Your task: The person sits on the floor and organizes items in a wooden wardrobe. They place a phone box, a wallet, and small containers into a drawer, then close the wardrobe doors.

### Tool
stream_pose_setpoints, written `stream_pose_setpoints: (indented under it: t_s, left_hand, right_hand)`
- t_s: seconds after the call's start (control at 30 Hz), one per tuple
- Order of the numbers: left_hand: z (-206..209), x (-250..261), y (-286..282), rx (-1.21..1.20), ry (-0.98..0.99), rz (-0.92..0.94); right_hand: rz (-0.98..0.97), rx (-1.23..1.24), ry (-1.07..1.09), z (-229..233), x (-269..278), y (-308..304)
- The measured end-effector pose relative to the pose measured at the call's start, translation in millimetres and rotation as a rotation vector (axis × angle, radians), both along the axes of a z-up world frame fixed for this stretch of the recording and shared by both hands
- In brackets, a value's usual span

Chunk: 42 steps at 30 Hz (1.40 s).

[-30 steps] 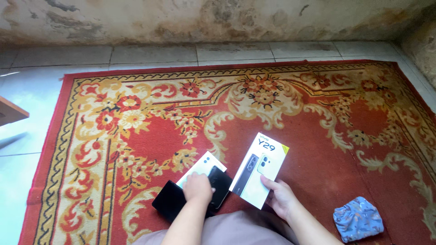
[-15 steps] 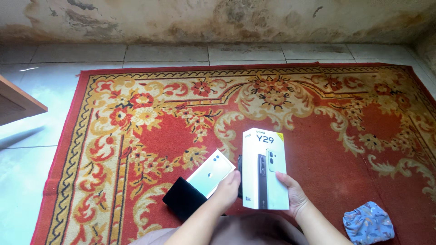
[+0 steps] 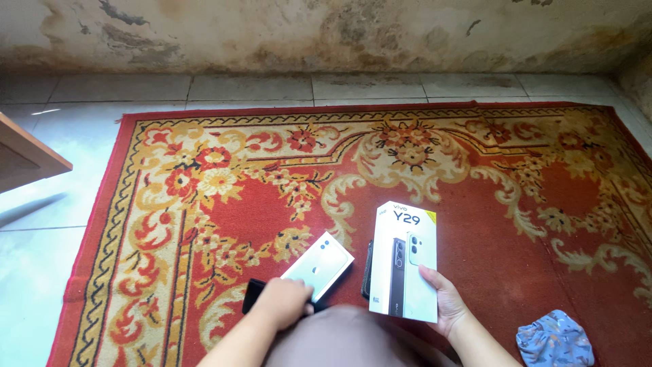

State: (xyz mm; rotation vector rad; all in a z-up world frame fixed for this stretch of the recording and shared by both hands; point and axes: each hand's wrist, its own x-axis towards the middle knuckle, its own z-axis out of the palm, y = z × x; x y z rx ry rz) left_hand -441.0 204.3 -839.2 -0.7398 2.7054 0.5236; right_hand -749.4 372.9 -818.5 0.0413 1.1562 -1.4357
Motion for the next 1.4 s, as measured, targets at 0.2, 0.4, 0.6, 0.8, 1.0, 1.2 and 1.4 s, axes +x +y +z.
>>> stream_pose_setpoints:
  t_s: [0.2, 0.4, 0.6, 0.8, 1.0, 1.2, 1.4]
  left_hand:
    - [20.4, -15.2, -25.8, -0.086, 0.217, 0.331]
    - [19.2, -35.0, -52.2, -0.23, 0.091, 0.786]
    - [-30.8, -44.7, -75.4, 0.147, 0.235, 0.953]
    - [0.4, -56.2, -37.8, 0.287, -0.003, 0.819]
    - [37.9, -59.1, -7.5, 0.252, -0.161, 0.76]
    - [15.5, -78.3, 3.8, 0.04, -0.082, 0.708]
    - [-25.6, -116.5, 1.2, -0.105, 0.214, 0.662]
  right_hand:
    - [-0.045, 0.011, 0.038, 2.6, -10.3, 0.3]
    - [-0.002, 0.026, 0.004, -13.3, -13.9, 4.6]
    - [0.124, 0.013, -0.032, -4.5, 8.2, 8.4]
    - [0.119, 0.055, -0.037, 0.7, 11.2, -2.9]
    - [0.141, -0.004, -0.109, 3.3, 34.7, -14.9]
    - [0.231, -0.039, -0.107, 20.5, 47.4, -23.8]
    - [0.165, -0.03, -0.097, 13.8, 37.1, -33.3]
